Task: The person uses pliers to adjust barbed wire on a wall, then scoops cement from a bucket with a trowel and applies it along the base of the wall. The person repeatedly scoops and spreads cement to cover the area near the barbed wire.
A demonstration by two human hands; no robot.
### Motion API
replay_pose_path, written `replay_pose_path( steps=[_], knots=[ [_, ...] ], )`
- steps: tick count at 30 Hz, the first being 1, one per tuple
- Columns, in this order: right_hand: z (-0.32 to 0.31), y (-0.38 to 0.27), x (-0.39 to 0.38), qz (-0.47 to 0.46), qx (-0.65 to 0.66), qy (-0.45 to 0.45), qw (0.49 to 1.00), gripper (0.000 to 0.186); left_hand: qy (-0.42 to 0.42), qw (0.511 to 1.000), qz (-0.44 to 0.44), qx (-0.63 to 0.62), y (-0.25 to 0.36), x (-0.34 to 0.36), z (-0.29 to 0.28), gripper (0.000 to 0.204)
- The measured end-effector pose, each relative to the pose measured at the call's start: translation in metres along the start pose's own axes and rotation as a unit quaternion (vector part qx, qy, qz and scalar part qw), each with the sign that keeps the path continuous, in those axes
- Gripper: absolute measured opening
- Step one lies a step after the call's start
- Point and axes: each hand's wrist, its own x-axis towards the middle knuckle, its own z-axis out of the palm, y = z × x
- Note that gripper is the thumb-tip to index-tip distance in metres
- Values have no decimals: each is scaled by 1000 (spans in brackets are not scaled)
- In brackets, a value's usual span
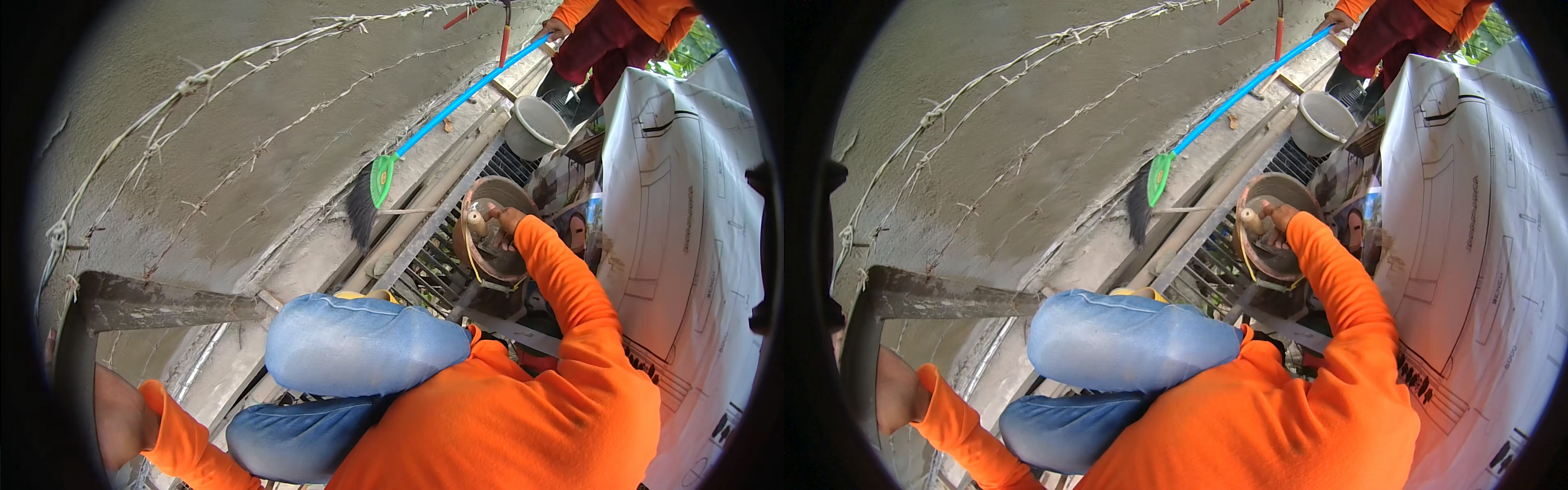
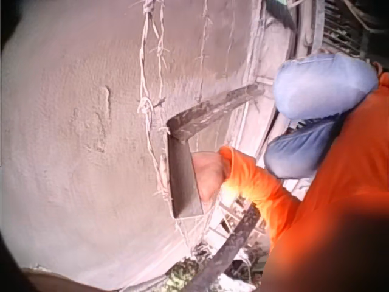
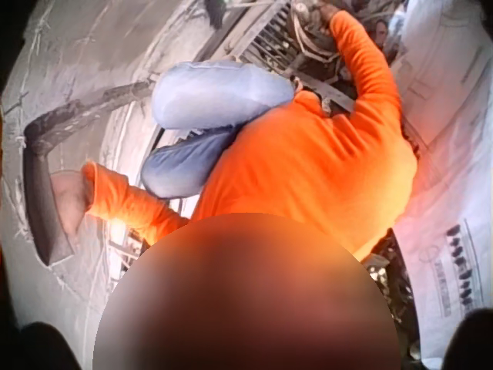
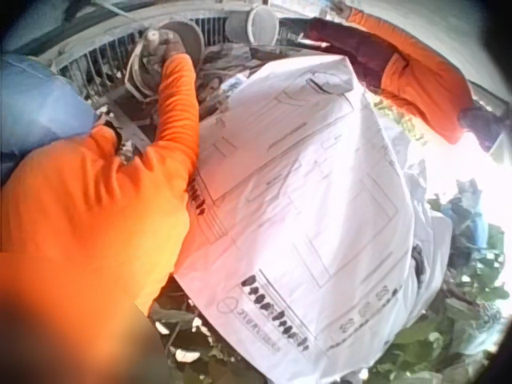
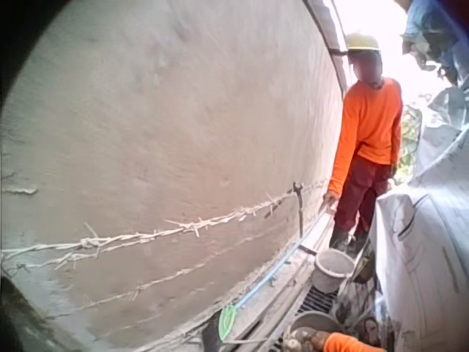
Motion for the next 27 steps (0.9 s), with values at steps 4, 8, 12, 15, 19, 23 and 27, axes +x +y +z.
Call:
replay_pose_path(
  steps=[4, 8, 12, 15, 19, 23, 27],
  knots=[
    [6, 10, 37, 28, 148, -6, 989, 63, -92, 990, -37, -103, 3, 3, -14, 70],
    [-14, -4, 56, 204, 40, -39, 977, 56, 10, 997, -49, -55, -5, -1, -22, 85],
    [-108, -19, 33, -278, -367, -410, 787, 56, -105, 992, -25, -71, -12, -3, -32, 82],
    [-169, -46, 24, -263, -425, -387, 775, 54, -175, 984, 17, 31, -16, 0, -43, 80],
    [-160, -37, 29, -42, -673, -134, 726, 47, -172, 983, 17, 61, -17, 3, -54, 81],
    [-53, 13, 58, -62, -668, 72, 738, 41, -160, 987, 7, 19, -12, 0, -47, 84],
    [-16, 18, 55, -110, -757, 7, 644, 36, -10, 1000, 6, -9, -11, -2, -16, 82]
  ],
)
